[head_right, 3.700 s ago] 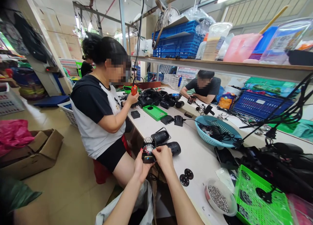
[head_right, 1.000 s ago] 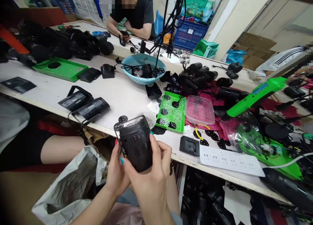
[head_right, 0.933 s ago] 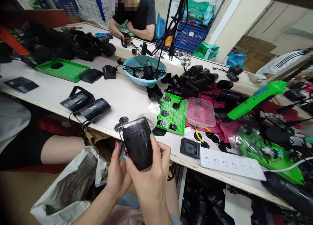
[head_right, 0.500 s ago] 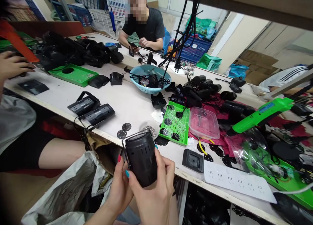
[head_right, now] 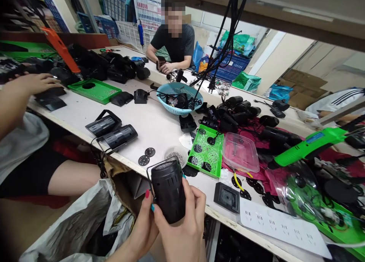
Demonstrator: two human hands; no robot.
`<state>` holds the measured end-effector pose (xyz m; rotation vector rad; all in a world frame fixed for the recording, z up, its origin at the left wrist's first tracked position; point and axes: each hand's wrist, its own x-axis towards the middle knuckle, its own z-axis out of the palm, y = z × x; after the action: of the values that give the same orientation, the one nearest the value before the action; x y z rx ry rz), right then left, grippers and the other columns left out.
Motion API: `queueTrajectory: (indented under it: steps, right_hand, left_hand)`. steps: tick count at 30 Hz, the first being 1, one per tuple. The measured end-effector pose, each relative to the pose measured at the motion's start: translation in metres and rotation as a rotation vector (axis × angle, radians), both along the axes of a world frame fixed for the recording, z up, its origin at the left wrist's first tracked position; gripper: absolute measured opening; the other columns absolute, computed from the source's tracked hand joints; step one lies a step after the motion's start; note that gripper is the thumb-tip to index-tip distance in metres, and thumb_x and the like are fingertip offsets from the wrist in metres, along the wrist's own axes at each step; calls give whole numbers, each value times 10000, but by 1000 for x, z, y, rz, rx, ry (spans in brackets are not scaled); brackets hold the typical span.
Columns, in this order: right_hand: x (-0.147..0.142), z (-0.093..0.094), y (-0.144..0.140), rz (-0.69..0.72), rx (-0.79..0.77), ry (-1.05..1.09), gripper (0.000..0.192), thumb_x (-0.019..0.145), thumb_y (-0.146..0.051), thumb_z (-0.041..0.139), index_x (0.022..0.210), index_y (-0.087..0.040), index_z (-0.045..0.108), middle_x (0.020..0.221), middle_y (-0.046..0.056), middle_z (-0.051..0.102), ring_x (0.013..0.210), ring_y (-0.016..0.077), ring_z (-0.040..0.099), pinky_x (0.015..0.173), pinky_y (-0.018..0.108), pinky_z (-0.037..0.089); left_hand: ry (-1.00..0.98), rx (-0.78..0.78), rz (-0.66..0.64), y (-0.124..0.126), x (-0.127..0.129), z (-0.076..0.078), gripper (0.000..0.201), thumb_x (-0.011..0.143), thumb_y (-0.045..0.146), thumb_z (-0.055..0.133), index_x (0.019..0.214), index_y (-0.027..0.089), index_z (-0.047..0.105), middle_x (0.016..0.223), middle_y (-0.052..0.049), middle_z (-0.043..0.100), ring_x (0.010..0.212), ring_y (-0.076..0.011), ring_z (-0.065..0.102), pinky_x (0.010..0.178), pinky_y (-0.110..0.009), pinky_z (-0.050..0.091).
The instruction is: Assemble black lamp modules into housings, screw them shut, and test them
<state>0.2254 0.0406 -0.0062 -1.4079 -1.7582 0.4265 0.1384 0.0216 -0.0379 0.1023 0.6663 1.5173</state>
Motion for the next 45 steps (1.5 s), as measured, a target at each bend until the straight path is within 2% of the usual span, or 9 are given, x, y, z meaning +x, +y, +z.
queueTrajectory:
  steps: [2, 5, 7, 10, 14, 18, 26, 34, 45]
  right_hand:
    - [-1, -2, 0, -12, 10, -8, 580, 848, -429, 692, 1377, -267, 519, 1181, 86, 531, 1041, 232, 629, 842, 347, 560]
    - [-6, -11, -4, -29, 63, -41, 523, 858, -397, 671, 1342, -251, 536, 1215, 103, 533, 1031, 237, 644, 813, 353, 577]
    - [-9, -18, -7, -11, 106, -62, 498, 879, -359, 644, 1346, -236, 522, 1289, 127, 533, 1081, 254, 648, 831, 372, 583]
    - [-14, -28, -10, 27, 155, -81, 503, 916, -306, 592, 1395, -213, 471, 1354, 142, 559, 1168, 277, 632, 874, 392, 583]
    - [-14, -31, -11, 18, 196, -70, 526, 903, -270, 615, 1404, -198, 476, 1336, 128, 603, 1159, 273, 652, 912, 387, 589]
    - [-9, -28, -9, 43, 227, -69, 523, 889, -268, 645, 1386, -193, 501, 1328, 123, 614, 1162, 276, 652, 925, 393, 593]
    - [-8, -27, -14, 29, 154, -68, 566, 872, -294, 635, 1409, -187, 489, 1296, 103, 651, 1114, 260, 686, 937, 367, 597]
    - [0, -18, -8, 57, 107, -45, 550, 846, -312, 623, 1376, -205, 522, 1221, 76, 691, 1009, 242, 723, 861, 337, 622]
    - [1, -25, -9, 126, 59, -78, 567, 893, -323, 600, 1431, -198, 469, 1337, 97, 623, 1176, 259, 651, 938, 379, 602]
  left_hand:
    - [122, -15, 53, 2, -4, 7, 762, 750, 499, 789, 1420, 237, 536, 1381, -114, 629, 1342, -326, 517, 1173, -445, 356]
    - [277, -79, 91, 5, -11, 22, 769, 620, 339, 900, 1314, 206, 595, 1253, -129, 698, 1203, -338, 622, 1064, -428, 470]
    - [304, -137, 126, 6, -12, 29, 762, 562, 332, 926, 1243, 180, 622, 1152, -135, 734, 1093, -336, 677, 975, -417, 528]
    - [293, -233, 229, 5, -8, 35, 806, 545, 349, 930, 1265, 183, 606, 1080, -120, 756, 1009, -314, 709, 901, -389, 560]
    - [269, -297, 264, 4, -1, 37, 832, 522, 341, 935, 1271, 183, 608, 1045, -111, 766, 1007, -328, 713, 888, -392, 569]
    - [266, -253, 261, 4, 0, 38, 846, 510, 336, 938, 1265, 171, 595, 1049, -116, 765, 1006, -323, 714, 887, -381, 574]
    - [425, -212, 273, 2, -3, 33, 760, 562, 355, 913, 1235, 172, 611, 1019, -100, 760, 988, -304, 705, 903, -376, 557]
    - [408, -208, 264, 4, 1, 44, 644, 555, 329, 911, 1130, 189, 659, 1018, -96, 757, 977, -306, 704, 899, -381, 549]
    - [332, -271, 259, 3, 1, 41, 577, 540, 303, 907, 1054, 184, 673, 948, -74, 759, 866, -267, 715, 790, -341, 570]
